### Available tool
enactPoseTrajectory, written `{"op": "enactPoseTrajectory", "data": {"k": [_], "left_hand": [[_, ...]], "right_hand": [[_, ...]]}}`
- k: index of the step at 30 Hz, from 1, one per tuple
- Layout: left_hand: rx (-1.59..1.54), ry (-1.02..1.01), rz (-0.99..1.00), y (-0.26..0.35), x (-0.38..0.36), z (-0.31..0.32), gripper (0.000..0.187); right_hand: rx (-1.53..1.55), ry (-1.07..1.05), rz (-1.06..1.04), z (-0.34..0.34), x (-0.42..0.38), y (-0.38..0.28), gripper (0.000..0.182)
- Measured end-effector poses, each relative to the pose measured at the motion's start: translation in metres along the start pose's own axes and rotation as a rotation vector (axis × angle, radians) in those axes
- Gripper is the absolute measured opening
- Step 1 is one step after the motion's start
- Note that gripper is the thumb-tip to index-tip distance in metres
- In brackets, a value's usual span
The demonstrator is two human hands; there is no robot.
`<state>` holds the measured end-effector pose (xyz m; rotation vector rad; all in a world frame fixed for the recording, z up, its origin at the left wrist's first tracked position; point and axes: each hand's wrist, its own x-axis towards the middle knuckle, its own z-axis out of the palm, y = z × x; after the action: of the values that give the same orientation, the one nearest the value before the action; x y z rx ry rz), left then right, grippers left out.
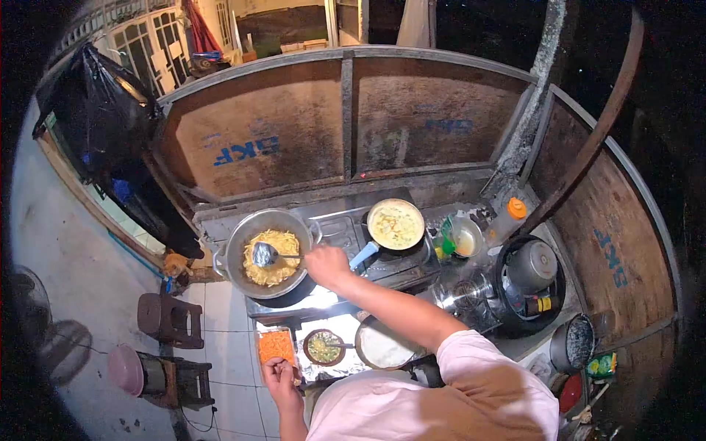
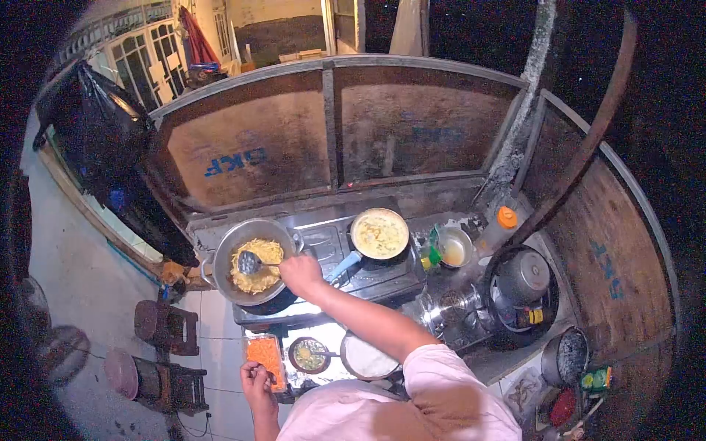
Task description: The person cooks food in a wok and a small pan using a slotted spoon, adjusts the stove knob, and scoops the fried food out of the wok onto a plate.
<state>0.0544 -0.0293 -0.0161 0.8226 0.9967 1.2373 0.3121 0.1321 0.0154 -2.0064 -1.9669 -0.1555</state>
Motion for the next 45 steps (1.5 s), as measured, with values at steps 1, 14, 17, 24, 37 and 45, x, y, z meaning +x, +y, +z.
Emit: {"op": "enactPoseTrajectory", "data": {"k": [1, 14, 17, 24, 37, 45], "left_hand": [[0.002, -0.005, -0.005, -0.001, 0.000, 0.002, 0.021], [0.047, -0.061, -0.060, -0.006, 0.005, 0.016, 0.020], [0.042, -0.065, -0.069, -0.006, 0.005, 0.022, 0.020], [0.034, -0.099, -0.087, 0.000, 0.014, 0.035, 0.019], [0.031, -0.206, -0.068, 0.004, 0.028, 0.040, 0.018], [-0.029, -0.182, -0.104, -0.005, 0.027, 0.023, 0.018]], "right_hand": [[-0.005, 0.010, -0.022, 0.003, -0.002, 0.002, 0.014], [0.024, 0.181, -0.022, 0.004, -0.027, 0.011, 0.011], [0.008, 0.163, -0.019, 0.008, -0.028, 0.017, 0.012], [0.150, 0.058, 0.109, -0.015, -0.032, 0.025, 0.015], [-0.144, -0.172, 0.701, -0.150, -0.064, 0.176, 0.022], [-0.304, -0.394, 0.729, -0.147, -0.034, 0.246, 0.026]]}}
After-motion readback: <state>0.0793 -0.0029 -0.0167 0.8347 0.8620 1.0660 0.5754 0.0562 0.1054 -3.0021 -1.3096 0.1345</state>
